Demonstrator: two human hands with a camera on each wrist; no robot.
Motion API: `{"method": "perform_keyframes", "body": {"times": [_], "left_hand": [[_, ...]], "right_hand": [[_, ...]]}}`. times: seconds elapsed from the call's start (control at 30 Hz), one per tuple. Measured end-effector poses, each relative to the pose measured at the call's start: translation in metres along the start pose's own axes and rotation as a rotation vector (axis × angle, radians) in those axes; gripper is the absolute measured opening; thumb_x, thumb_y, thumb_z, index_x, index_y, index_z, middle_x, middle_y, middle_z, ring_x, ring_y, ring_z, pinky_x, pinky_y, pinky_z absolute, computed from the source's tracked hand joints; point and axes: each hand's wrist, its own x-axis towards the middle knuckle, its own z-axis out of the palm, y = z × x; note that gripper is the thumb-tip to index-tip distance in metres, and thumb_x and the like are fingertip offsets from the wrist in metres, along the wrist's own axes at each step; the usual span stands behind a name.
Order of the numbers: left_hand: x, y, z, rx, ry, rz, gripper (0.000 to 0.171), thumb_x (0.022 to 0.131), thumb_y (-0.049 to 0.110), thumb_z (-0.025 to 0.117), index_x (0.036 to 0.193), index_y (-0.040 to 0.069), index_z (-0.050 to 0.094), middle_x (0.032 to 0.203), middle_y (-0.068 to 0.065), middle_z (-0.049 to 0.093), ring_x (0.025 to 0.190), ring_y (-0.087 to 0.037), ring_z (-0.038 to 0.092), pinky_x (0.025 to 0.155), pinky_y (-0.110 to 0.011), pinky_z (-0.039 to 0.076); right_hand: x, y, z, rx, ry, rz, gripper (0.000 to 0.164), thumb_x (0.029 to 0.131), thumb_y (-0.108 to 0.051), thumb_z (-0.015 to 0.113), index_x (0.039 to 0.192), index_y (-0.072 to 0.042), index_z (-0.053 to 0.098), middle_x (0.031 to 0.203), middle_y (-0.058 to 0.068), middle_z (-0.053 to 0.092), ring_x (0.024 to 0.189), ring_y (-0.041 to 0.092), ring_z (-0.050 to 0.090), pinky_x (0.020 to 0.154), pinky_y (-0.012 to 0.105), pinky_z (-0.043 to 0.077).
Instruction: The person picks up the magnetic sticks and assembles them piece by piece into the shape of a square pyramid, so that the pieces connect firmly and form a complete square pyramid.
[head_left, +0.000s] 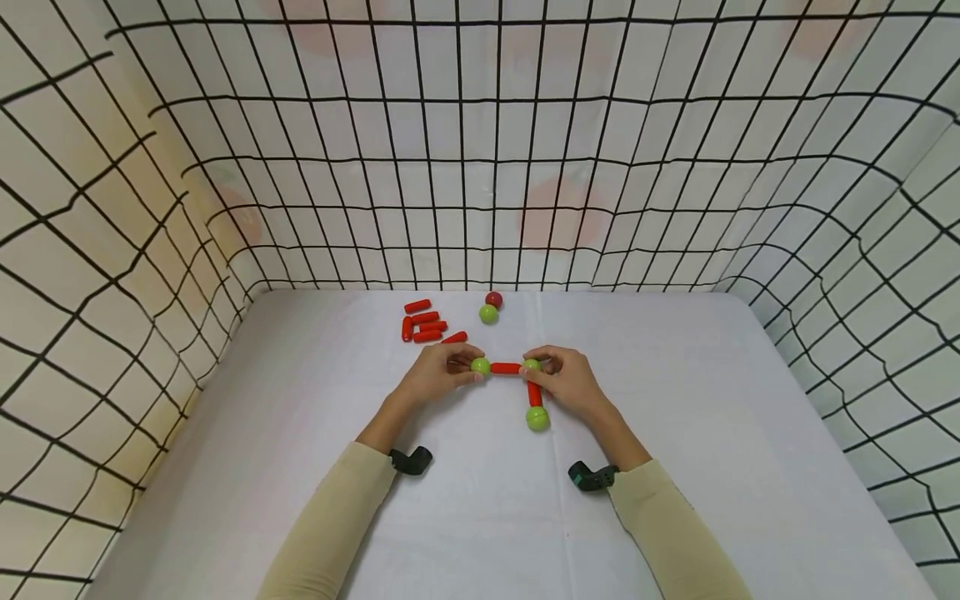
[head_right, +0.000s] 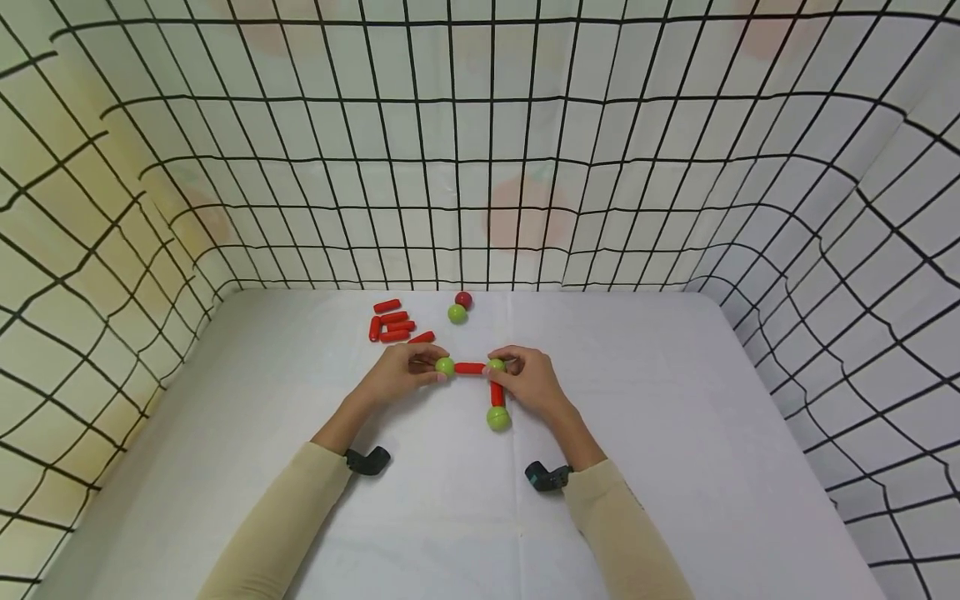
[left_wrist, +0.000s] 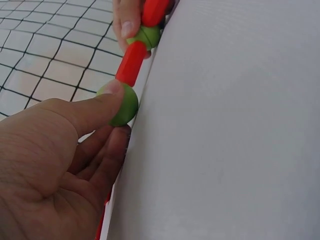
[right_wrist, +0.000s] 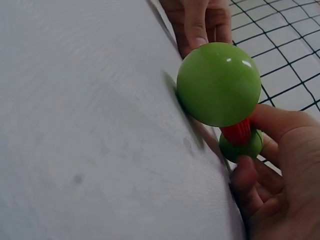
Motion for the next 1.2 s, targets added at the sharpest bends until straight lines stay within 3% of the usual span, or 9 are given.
{"method": "perform_keyframes", "body": {"times": [0.1, 0.2, 0.33, 0.43, 0.63, 0.87, 1.03, 1.2], "left_hand": [[0.000, 0.000, 0.000, -0.003, -0.008, 0.000, 0.038, 0.088, 0.024, 0.083, 0.123, 0.013, 0.073, 0.107, 0.002, 0.075, 0.101, -0.013, 0.070, 0.095, -0.029, 0.059], [0.000, 0.001, 0.001, -0.005, -0.008, 0.004, 0.037, 0.088, 0.023, 0.083, 0.123, 0.012, 0.073, 0.107, 0.001, 0.075, 0.101, -0.014, 0.071, 0.096, -0.030, 0.059], [0.001, 0.001, 0.002, -0.003, -0.005, 0.002, 0.037, 0.088, 0.022, 0.083, 0.123, 0.013, 0.073, 0.108, 0.000, 0.075, 0.103, -0.014, 0.070, 0.097, -0.031, 0.059], [0.002, 0.001, 0.004, 0.005, -0.008, -0.006, 0.039, 0.089, 0.024, 0.083, 0.125, 0.014, 0.073, 0.109, 0.002, 0.075, 0.104, -0.013, 0.070, 0.098, -0.030, 0.058], [0.002, 0.001, -0.001, 0.019, 0.021, 0.000, 0.040, 0.090, 0.024, 0.081, 0.128, 0.012, 0.072, 0.113, 0.001, 0.075, 0.102, -0.013, 0.069, 0.098, -0.031, 0.058], [0.003, -0.003, -0.015, 0.014, 0.153, 0.010, 0.038, 0.091, 0.019, 0.081, 0.126, 0.009, 0.072, 0.117, -0.004, 0.074, 0.097, -0.015, 0.069, 0.096, -0.033, 0.060], [0.005, -0.003, -0.022, 0.100, 0.223, -0.012, 0.035, 0.091, 0.022, 0.080, 0.124, 0.013, 0.073, 0.112, -0.002, 0.073, 0.095, -0.019, 0.066, 0.088, -0.033, 0.061], [0.005, -0.004, -0.024, 0.233, 0.218, -0.029, 0.037, 0.091, 0.018, 0.080, 0.127, 0.012, 0.072, 0.112, -0.003, 0.072, 0.095, -0.021, 0.062, 0.085, -0.033, 0.058]], "right_hand": [[0.001, -0.003, 0.000, -0.051, 0.002, -0.027, 0.035, 0.090, -0.037, 0.081, 0.118, -0.019, 0.075, 0.093, 0.002, 0.064, 0.072, 0.019, 0.049, 0.057, 0.025, 0.038], [0.005, -0.006, 0.001, -0.084, -0.025, -0.090, 0.038, 0.090, -0.035, 0.080, 0.123, -0.018, 0.072, 0.109, 0.000, 0.068, 0.081, 0.020, 0.053, 0.069, 0.029, 0.045], [0.011, -0.007, 0.006, -0.103, -0.132, -0.154, 0.034, 0.092, -0.029, 0.078, 0.124, -0.020, 0.072, 0.117, -0.002, 0.070, 0.106, 0.019, 0.060, 0.096, 0.041, 0.050], [0.012, -0.008, 0.007, -0.113, -0.184, -0.160, 0.029, 0.093, -0.025, 0.077, 0.121, -0.023, 0.073, 0.116, -0.003, 0.071, 0.110, 0.020, 0.062, 0.102, 0.045, 0.049], [0.010, -0.012, 0.005, -0.127, -0.181, -0.130, 0.026, 0.093, -0.021, 0.076, 0.119, -0.023, 0.073, 0.117, -0.002, 0.071, 0.101, 0.021, 0.063, 0.087, 0.035, 0.056], [0.005, -0.009, -0.003, -0.142, -0.143, -0.126, 0.039, 0.089, -0.017, 0.077, 0.127, -0.020, 0.069, 0.115, -0.001, 0.070, 0.078, 0.017, 0.058, 0.067, 0.026, 0.049], [0.001, -0.007, -0.008, -0.137, -0.131, -0.115, 0.050, 0.086, -0.014, 0.078, 0.134, -0.018, 0.063, 0.123, 0.001, 0.067, 0.068, 0.017, 0.055, 0.059, 0.025, 0.046], [-0.004, -0.008, -0.012, -0.138, -0.157, -0.072, 0.063, 0.086, -0.016, 0.080, 0.144, -0.018, 0.055, 0.135, 0.006, 0.060, 0.061, 0.017, 0.057, 0.056, 0.025, 0.051]]}}
